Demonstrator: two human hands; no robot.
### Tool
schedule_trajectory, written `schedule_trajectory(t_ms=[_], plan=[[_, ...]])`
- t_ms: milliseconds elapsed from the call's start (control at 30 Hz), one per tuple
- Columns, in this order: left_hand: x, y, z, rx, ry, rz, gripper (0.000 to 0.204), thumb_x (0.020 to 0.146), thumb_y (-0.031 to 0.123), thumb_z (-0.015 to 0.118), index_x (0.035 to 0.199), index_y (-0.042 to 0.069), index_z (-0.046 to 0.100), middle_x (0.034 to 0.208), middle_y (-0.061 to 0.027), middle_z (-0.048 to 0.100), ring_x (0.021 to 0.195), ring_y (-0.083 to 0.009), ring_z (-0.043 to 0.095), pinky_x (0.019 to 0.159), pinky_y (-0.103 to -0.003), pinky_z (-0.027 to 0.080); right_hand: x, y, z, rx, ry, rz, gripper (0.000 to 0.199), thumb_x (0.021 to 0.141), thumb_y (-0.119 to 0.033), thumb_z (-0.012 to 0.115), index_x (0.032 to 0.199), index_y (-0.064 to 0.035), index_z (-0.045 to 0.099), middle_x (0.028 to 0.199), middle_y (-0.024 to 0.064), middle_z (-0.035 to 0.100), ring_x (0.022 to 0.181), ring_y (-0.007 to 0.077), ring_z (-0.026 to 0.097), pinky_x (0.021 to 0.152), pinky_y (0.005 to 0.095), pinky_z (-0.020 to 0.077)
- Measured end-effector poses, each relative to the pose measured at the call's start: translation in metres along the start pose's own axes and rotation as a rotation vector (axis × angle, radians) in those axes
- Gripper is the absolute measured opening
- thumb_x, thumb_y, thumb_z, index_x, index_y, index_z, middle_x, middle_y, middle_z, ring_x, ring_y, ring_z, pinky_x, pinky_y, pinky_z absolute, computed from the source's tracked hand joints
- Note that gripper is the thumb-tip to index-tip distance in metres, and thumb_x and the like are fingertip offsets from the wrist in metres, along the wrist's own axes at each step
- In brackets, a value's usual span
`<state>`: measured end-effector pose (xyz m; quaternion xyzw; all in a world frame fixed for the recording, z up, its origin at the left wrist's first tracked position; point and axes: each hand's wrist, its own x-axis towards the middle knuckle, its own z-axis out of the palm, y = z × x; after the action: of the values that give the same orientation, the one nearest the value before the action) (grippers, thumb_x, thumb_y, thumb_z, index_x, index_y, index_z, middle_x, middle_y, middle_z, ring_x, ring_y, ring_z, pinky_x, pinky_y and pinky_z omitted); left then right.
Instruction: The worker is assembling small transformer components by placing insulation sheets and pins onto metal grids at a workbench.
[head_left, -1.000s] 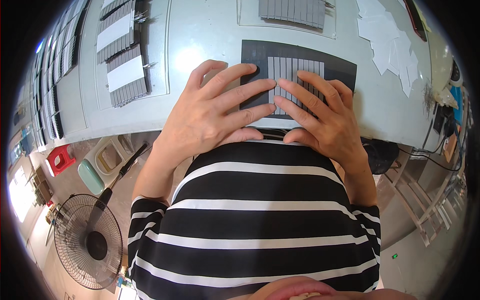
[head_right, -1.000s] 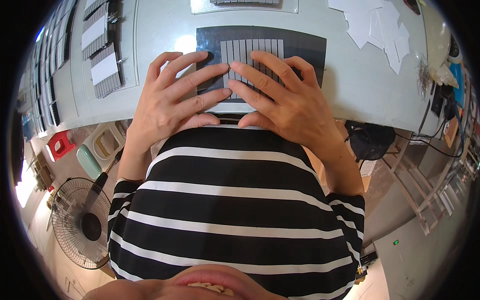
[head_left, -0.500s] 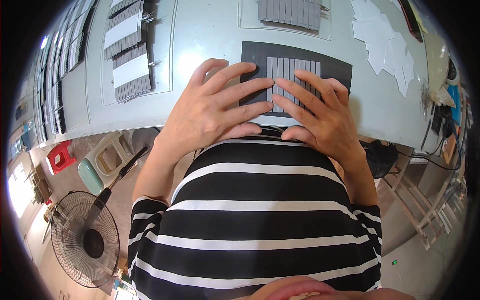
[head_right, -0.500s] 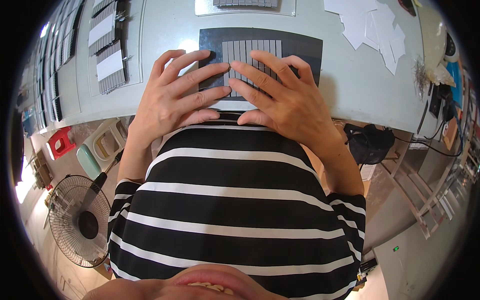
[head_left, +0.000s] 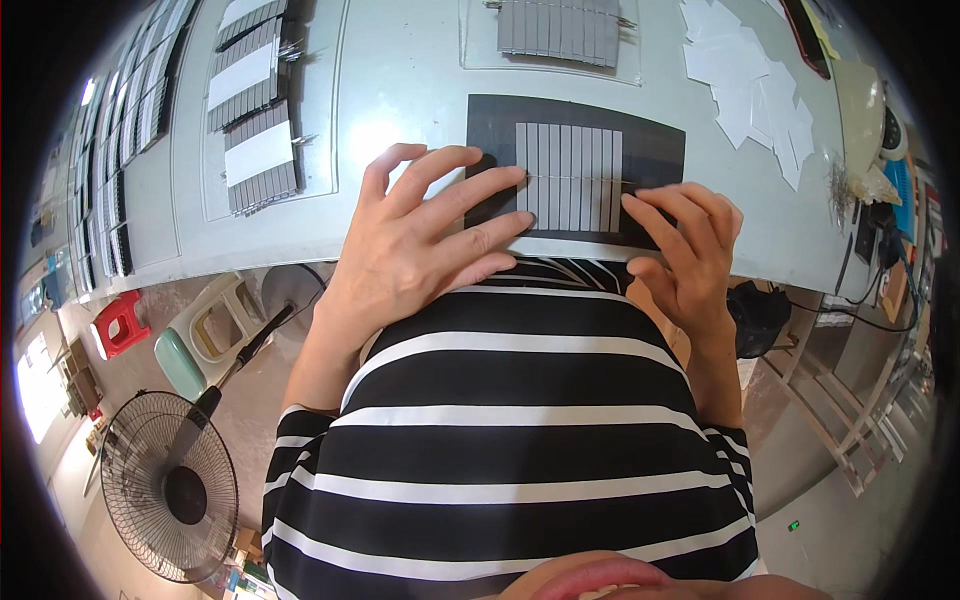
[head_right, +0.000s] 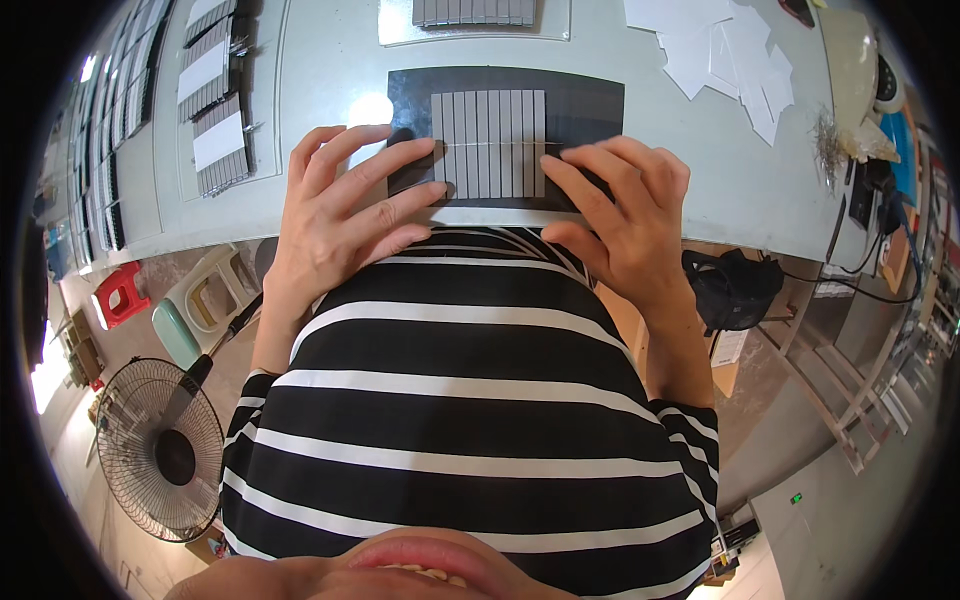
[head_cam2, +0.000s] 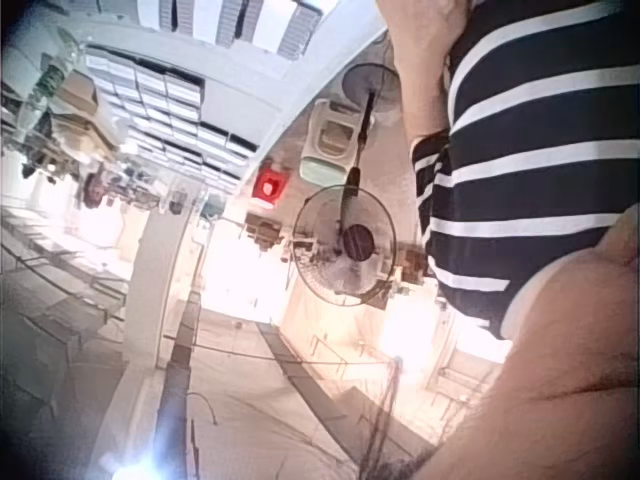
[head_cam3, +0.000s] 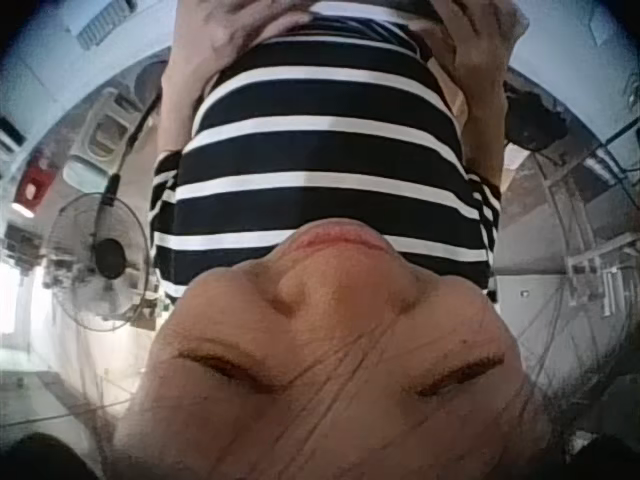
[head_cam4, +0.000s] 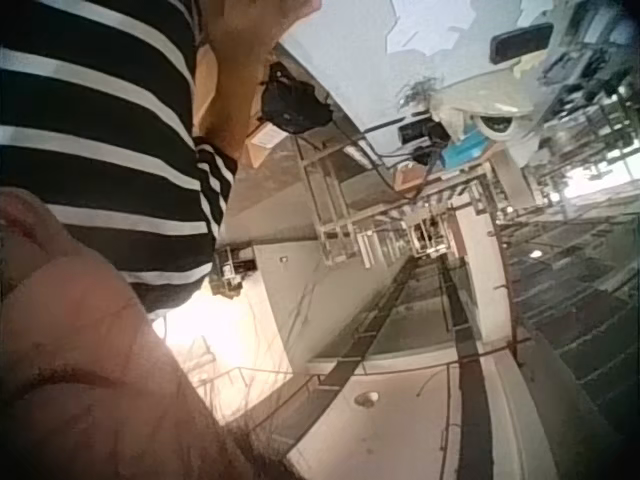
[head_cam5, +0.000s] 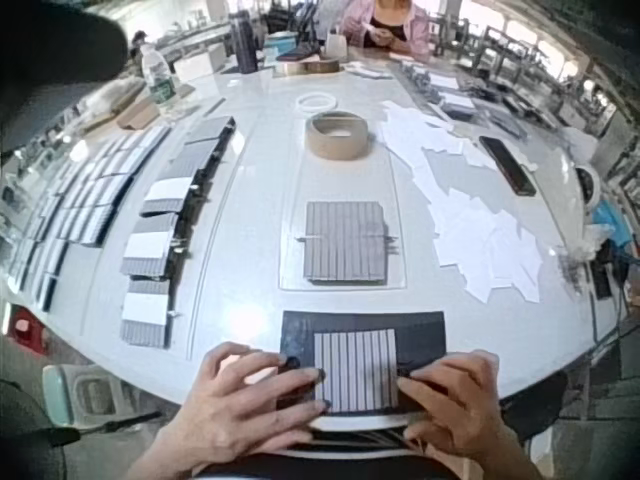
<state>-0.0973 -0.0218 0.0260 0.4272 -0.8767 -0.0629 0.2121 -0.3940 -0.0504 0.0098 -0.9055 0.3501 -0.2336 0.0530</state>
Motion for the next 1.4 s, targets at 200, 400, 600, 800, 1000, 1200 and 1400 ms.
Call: schedule_trajectory(t_ms=[200,400,600,800,1000,1200,1400], plan=[[0.002,0.003,0.005,-0.007,0.035,-0.028,0.027,0.083,0.037,0.073,0.106,0.023,0.074,0.123,0.0035,0.064,0.115,-0.0208,0.054,0.100,-0.042,0.037,-0.010,-0.001,0.006,0.066,0.075,0.052,0.044,0.090,-0.049,0.062,0.112,-0.0115,0.072,0.098,0.0035,0.058,0.095,0.0237,0.053,0.083,0.0384,0.0422],[0.010,0.005,0.007,-0.011,0.018,0.002,0.029,0.082,0.038,0.073,0.107,0.022,0.074,0.123,0.0043,0.064,0.115,-0.0205,0.054,0.100,-0.042,0.037,-0.006,-0.001,0.002,0.061,0.040,0.019,0.046,0.088,-0.049,0.065,0.114,-0.0115,0.071,0.098,0.0036,0.056,0.093,0.0239,0.054,0.082,0.0378,0.0428],[0.026,0.009,0.011,-0.023,-0.039,0.038,0.033,0.084,0.039,0.070,0.112,0.022,0.072,0.131,0.0037,0.061,0.122,-0.0216,0.052,0.103,-0.044,0.037,-0.002,-0.001,-0.001,0.073,-0.001,0.008,0.051,0.088,-0.050,0.064,0.120,-0.0117,0.068,0.108,0.0046,0.059,0.103,0.0255,0.053,0.087,0.0385,0.0427],[0.028,0.008,0.012,0.005,-0.144,0.024,0.048,0.084,0.051,0.062,0.127,0.029,0.065,0.142,0.0060,0.056,0.131,-0.0253,0.047,0.109,-0.049,0.032,0.016,0.003,-0.009,0.036,-0.143,-0.025,0.060,0.090,-0.058,0.054,0.126,-0.0119,0.065,0.137,0.0002,0.057,0.125,0.0245,0.048,0.098,0.0396,0.0378],[0.029,0.008,0.015,0.000,-0.102,0.045,0.044,0.086,0.048,0.063,0.121,0.021,0.068,0.137,0.0049,0.059,0.128,-0.0237,0.048,0.105,-0.049,0.036,0.015,0.003,-0.007,-0.019,-0.196,-0.043,0.062,0.090,-0.061,0.051,0.127,-0.0124,0.065,0.140,-0.0032,0.057,0.127,0.0224,0.047,0.099,0.0399,0.0349],[0.027,0.007,0.016,0.016,-0.171,0.022,0.052,0.084,0.054,0.061,0.131,0.030,0.063,0.143,0.0075,0.055,0.132,-0.0247,0.046,0.110,-0.049,0.031,0.014,0.003,-0.005,-0.043,-0.184,-0.047,0.062,0.090,-0.061,0.050,0.127,-0.0130,0.064,0.139,-0.0032,0.057,0.126,0.0220,0.048,0.098,0.0405,0.0350],[0.024,0.006,0.009,-0.047,-0.076,0.030,0.042,0.086,0.049,0.063,0.119,0.023,0.070,0.135,0.0039,0.060,0.127,-0.0241,0.049,0.106,-0.048,0.034,0.011,0.004,-0.009,-0.019,-0.164,-0.039,0.061,0.090,-0.061,0.051,0.128,-0.0149,0.064,0.139,-0.0035,0.057,0.126,0.0227,0.048,0.099,0.0413,0.0348]])
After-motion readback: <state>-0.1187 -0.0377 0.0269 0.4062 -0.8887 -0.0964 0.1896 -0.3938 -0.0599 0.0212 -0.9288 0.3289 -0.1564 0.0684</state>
